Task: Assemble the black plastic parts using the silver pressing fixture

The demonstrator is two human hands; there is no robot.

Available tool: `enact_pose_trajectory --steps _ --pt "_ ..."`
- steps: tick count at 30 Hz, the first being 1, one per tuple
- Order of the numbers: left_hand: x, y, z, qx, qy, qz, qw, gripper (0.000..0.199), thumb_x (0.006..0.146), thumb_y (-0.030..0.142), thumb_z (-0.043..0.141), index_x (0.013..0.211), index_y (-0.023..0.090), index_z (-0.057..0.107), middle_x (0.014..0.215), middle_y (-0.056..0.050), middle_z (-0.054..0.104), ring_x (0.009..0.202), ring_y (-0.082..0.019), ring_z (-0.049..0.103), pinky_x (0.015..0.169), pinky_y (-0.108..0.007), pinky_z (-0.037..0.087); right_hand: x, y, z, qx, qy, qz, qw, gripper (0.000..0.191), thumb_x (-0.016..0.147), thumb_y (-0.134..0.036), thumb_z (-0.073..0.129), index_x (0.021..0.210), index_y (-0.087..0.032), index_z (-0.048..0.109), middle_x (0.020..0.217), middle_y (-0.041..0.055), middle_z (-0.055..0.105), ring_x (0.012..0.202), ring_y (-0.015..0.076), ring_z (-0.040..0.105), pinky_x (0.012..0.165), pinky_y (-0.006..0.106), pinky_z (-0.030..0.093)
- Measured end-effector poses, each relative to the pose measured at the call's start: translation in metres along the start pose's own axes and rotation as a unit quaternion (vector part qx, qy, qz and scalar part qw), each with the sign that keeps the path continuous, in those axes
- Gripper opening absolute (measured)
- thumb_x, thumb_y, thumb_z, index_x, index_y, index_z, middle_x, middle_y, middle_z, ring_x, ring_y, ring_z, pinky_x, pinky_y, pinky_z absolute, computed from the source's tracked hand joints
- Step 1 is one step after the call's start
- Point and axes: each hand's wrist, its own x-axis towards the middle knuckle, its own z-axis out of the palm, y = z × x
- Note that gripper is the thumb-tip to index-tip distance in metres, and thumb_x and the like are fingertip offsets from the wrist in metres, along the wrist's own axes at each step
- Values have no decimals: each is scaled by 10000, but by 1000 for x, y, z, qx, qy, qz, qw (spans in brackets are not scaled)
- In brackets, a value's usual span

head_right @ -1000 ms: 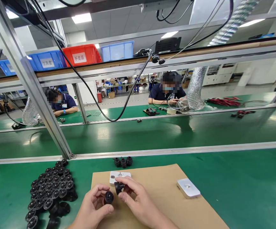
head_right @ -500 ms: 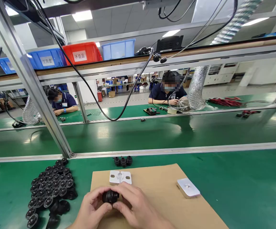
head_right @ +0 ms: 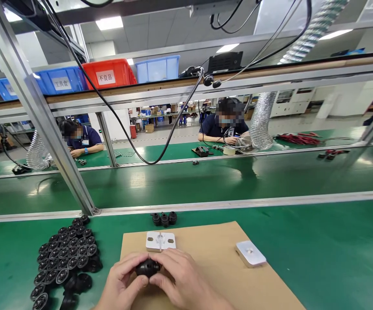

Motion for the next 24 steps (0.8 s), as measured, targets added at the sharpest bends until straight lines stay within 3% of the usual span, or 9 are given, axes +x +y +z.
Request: enact_pose_trajectory --steps 4,6,8,10,13,15,18,21,24 --pt "2 1 0 -2 -12 -1 1000 335 991 385 754 1312 291 779 1258 -108 797 1165 -285 749 1057 -392 613 0 -4 -4 -27 6 38 999 283 982 -275 720 1260 -244 684 1050 70 767 929 274 720 845 386 581" --pt "2 1 0 -16 0 -18 1000 332 983 399 763 1296 289 785 1265 -109 795 1177 -286 748 1054 -383 615 0 -5 -8 -38 3 1 999 404 968 -263 720 1361 -237 628 1197 105 749 1047 286 717 917 390 584" --pt "2 1 0 -23 4 -27 999 339 976 406 772 1292 285 788 1271 -111 794 1185 -287 746 1054 -376 614 -1 -5 -10 -59 0 -52 997 402 1000 -195 631 1400 -237 601 1259 121 735 1090 277 710 950 384 575" --pt "2 0 -1 -16 -10 -23 1000 343 978 404 770 1300 288 786 1267 -109 797 1174 -285 750 1053 -374 611 -2 -6 -8 -75 -3 -59 995 337 1028 -168 562 1351 -233 630 1199 112 758 1036 266 721 922 381 569" --pt "1 0 -2 3 -27 -10 1000 343 979 409 769 1305 304 784 1233 -93 810 1136 -274 761 1036 -365 608 -3 -7 -3 -73 -11 18 997 151 1057 -296 579 1109 -221 699 954 65 776 857 257 728 783 361 550" --pt "1 1 -2 7 -28 -1 1000 352 974 426 773 1306 308 784 1210 -91 818 1121 -273 765 1020 -363 611 -3 -9 -4 -66 -9 45 997 230 1077 -373 553 978 -222 695 854 44 752 784 246 715 733 352 529" --pt "2 4 -1 -1 -29 2 1000 358 981 426 764 1318 308 777 1231 -97 813 1124 -279 767 1016 -374 615 -1 -13 -11 -48 -4 18 999 192 1037 -369 614 1138 -222 686 995 70 762 882 254 715 801 356 540" --pt "2 6 0 6 -26 -3 1000 348 987 402 760 1322 309 771 1253 -96 810 1129 -280 769 1022 -382 615 0 -14 -16 -59 -11 -35 998 305 1003 -252 635 1306 -230 638 1168 98 748 1009 267 700 881 360 536" --pt "2 7 0 40 -33 34 998 350 991 361 757 1338 314 760 1219 -93 822 1095 -279 775 992 -392 626 -2 -11 -10 -89 -7 -32 995 162 1034 -286 599 1153 -211 679 1019 86 745 892 257 687 797 351 513"
